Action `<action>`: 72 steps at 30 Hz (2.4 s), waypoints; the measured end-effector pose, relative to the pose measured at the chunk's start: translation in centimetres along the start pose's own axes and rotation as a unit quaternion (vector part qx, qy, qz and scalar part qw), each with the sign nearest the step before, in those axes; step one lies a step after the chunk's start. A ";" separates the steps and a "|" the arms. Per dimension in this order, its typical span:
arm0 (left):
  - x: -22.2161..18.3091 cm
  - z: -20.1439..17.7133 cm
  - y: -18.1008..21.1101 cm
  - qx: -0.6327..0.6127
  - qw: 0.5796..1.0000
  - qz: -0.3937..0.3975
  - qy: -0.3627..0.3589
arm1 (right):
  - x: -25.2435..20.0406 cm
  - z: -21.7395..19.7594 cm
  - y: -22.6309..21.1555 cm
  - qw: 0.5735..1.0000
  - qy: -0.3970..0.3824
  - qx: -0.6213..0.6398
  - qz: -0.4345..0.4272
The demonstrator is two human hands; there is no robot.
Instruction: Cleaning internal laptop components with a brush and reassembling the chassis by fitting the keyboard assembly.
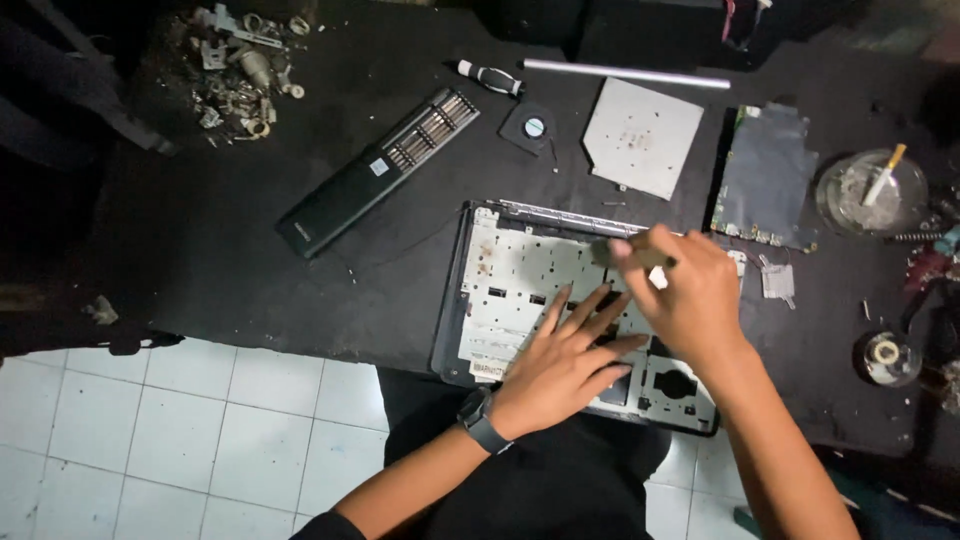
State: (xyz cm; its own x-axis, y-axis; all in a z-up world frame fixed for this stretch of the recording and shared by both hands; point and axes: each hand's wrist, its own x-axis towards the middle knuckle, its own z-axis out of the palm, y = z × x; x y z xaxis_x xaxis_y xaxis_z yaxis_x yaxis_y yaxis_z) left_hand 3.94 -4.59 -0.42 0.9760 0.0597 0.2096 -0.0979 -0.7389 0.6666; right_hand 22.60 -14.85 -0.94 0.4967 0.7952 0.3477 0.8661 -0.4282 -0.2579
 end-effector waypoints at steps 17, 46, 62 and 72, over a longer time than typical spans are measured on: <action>-7.4 -10.0 -5.0 0.004 0.959 -0.282 0.032 | -12.8 -8.1 -3.9 0.839 0.024 0.229 0.493; -6.1 -8.9 -2.5 -0.525 0.703 -0.409 0.253 | -13.9 -6.7 -6.0 0.855 -0.010 0.178 0.488; -6.4 -8.1 -1.5 -0.663 0.565 -0.449 0.199 | -15.1 -6.6 -6.1 0.795 -0.083 0.106 0.591; -7.5 -9.0 -0.9 -0.668 0.548 -0.485 0.136 | -14.0 -7.7 -8.7 0.788 0.079 0.218 0.571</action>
State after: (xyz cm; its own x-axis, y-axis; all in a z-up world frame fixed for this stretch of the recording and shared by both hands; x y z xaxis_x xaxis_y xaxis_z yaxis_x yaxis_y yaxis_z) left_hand -5.07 1.63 3.87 0.6472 0.2219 -0.7293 0.2092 0.8683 0.4498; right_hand 8.60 -25.57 3.38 0.9684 -0.0785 -0.2366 -0.2344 -0.6100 -0.7569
